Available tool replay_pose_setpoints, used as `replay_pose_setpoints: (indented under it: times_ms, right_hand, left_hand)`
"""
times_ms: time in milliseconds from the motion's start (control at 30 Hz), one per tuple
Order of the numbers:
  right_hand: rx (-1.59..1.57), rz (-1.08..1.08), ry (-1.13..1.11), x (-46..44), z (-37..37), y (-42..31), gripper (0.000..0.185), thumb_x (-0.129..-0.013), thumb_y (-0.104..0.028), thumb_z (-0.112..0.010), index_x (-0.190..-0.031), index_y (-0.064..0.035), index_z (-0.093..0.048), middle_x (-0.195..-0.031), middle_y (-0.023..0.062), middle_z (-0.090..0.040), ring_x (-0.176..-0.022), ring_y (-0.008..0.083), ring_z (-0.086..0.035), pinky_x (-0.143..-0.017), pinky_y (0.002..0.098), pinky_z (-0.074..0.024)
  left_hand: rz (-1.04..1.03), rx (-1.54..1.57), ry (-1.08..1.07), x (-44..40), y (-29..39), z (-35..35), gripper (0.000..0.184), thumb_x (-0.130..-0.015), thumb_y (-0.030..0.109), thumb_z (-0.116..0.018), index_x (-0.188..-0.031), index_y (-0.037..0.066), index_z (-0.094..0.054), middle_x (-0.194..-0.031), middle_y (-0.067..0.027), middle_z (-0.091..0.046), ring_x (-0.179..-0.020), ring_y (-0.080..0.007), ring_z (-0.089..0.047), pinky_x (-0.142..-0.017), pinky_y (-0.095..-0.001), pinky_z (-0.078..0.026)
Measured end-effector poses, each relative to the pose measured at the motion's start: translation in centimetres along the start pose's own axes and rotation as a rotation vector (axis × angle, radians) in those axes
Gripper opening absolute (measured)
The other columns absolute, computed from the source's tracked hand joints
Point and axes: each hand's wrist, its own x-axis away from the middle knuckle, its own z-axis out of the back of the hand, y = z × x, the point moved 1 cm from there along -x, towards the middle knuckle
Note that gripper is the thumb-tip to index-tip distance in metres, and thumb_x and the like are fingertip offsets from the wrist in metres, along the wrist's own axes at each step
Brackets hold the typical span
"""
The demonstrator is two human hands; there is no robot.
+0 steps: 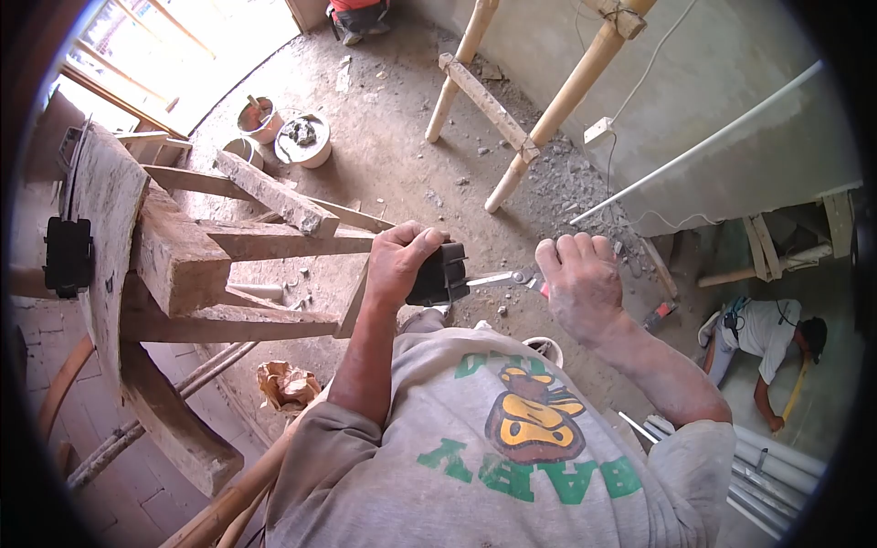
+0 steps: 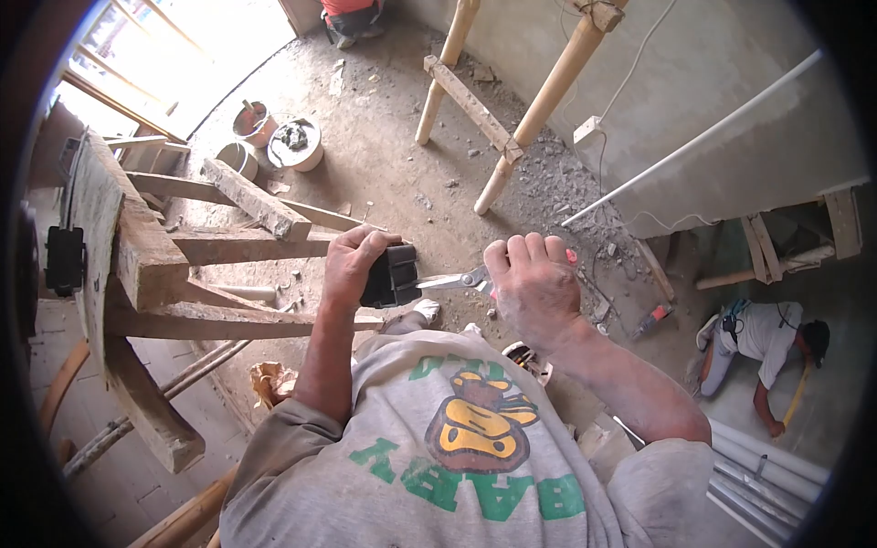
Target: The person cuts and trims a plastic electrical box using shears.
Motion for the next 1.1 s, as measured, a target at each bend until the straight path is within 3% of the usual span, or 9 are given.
replay_pose_setpoints:
  times_ms: [167,267,367,467,567,767,867,967,1100]
  right_hand:
    - [-0.067,-0.006,0.041,0.5,0.3,0.1,0.040,-0.071,-0.029,-0.075,-0.103,-0.0081,-0.062,-0.086,0.0031,-0.055,-0.080,0.0186,-0.053,-0.072,0.0353,-0.0392]
    - [-0.102,-0.045,-0.034,1.3,-0.1,0.0,0.042,-0.073,-0.028,-0.073,-0.108,-0.0063,-0.063,-0.087,0.0044,-0.057,-0.085,0.0170,-0.056,-0.069,0.0325,-0.0447]
    - [-0.176,-0.094,-0.114,1.9,-0.3,0.1,0.042,-0.075,-0.025,-0.073,-0.110,-0.0044,-0.062,-0.089,0.0053,-0.058,-0.090,0.0169,-0.059,-0.068,0.0324,-0.0509]
    - [-0.265,-0.134,-0.184,1.7,-0.1,0.2,0.050,-0.072,-0.008,-0.075,-0.119,-0.0006,-0.060,-0.101,0.0094,-0.061,-0.102,0.0252,-0.060,-0.082,0.0332,-0.0538]
    - [-0.253,-0.127,-0.101,1.5,-0.2,0.3,0.049,-0.077,-0.015,-0.070,-0.121,0.0005,-0.056,-0.102,0.0116,-0.057,-0.102,0.0254,-0.059,-0.083,0.0383,-0.0542]
    - [-0.134,-0.013,0.054,-0.2,1.0,0.5,0.051,-0.077,-0.013,-0.064,-0.125,0.0005,-0.053,-0.116,0.0158,-0.051,-0.119,0.0320,-0.050,-0.092,0.0372,-0.0516]
    - [-0.089,0.043,0.098,-0.7,1.6,0.4,0.049,-0.079,-0.012,-0.062,-0.125,0.0000,-0.053,-0.116,0.0148,-0.053,-0.119,0.0314,-0.051,-0.092,0.0376,-0.0517]
    - [-0.058,0.052,0.117,-0.8,1.7,0.5,0.048,-0.078,-0.013,-0.063,-0.124,-0.0007,-0.055,-0.115,0.0136,-0.054,-0.118,0.0308,-0.052,-0.091,0.0374,-0.0519]
    - [-0.127,0.055,0.127,-0.9,2.5,0.7,0.047,-0.076,-0.012,-0.063,-0.122,-0.0011,-0.057,-0.114,0.0129,-0.055,-0.117,0.0303,-0.053,-0.093,0.0380,-0.0508]
  left_hand:
    - [-0.128,0.250,-0.170,-0.6,-1.0,0.4,0.048,-0.083,0.046,-0.075,-0.091,-0.001,-0.068,-0.086,-0.0101,-0.070,-0.071,-0.0137,-0.066,-0.066,-0.0259,-0.054]
    - [-0.186,0.186,-0.127,-0.8,-0.9,0.2,0.038,-0.083,0.036,-0.074,-0.090,-0.001,-0.071,-0.084,-0.0092,-0.071,-0.073,-0.0113,-0.064,-0.069,-0.0260,-0.052]
    - [-0.177,0.272,-0.169,-0.8,-0.9,0.3,0.042,-0.082,0.040,-0.075,-0.091,-0.001,-0.071,-0.083,-0.0086,-0.071,-0.073,-0.0127,-0.065,-0.069,-0.0268,-0.053]
    - [-0.159,0.288,-0.219,-0.9,-0.9,0.5,0.046,-0.081,0.044,-0.076,-0.091,-0.001,-0.071,-0.083,-0.0081,-0.070,-0.073,-0.0132,-0.066,-0.068,-0.0274,-0.054]
    - [-0.174,0.292,-0.258,-1.1,-0.9,0.2,0.048,-0.081,0.046,-0.076,-0.090,-0.001,-0.070,-0.082,-0.0083,-0.070,-0.071,-0.0129,-0.065,-0.066,-0.0268,-0.054]
    - [-0.121,0.271,-0.358,-1.5,-1.4,0.5,0.049,-0.081,0.048,-0.075,-0.089,0.000,-0.070,-0.081,-0.0085,-0.070,-0.068,-0.0124,-0.065,-0.063,-0.0258,-0.053]
    - [-0.096,0.286,-0.411,-1.9,-1.1,0.2,0.052,-0.082,0.051,-0.073,-0.089,0.000,-0.069,-0.081,-0.0088,-0.070,-0.068,-0.0123,-0.065,-0.062,-0.0259,-0.052]
    - [-0.038,0.267,-0.443,-2.1,-1.0,0.6,0.060,-0.079,0.059,-0.073,-0.087,-0.001,-0.066,-0.087,-0.0154,-0.069,-0.075,-0.0183,-0.068,-0.065,-0.0285,-0.055]
    - [0.065,0.221,-0.406,-1.9,-0.7,0.7,0.056,-0.081,0.056,-0.071,-0.087,0.000,-0.067,-0.084,-0.0115,-0.069,-0.070,-0.0153,-0.066,-0.063,-0.0269,-0.054]
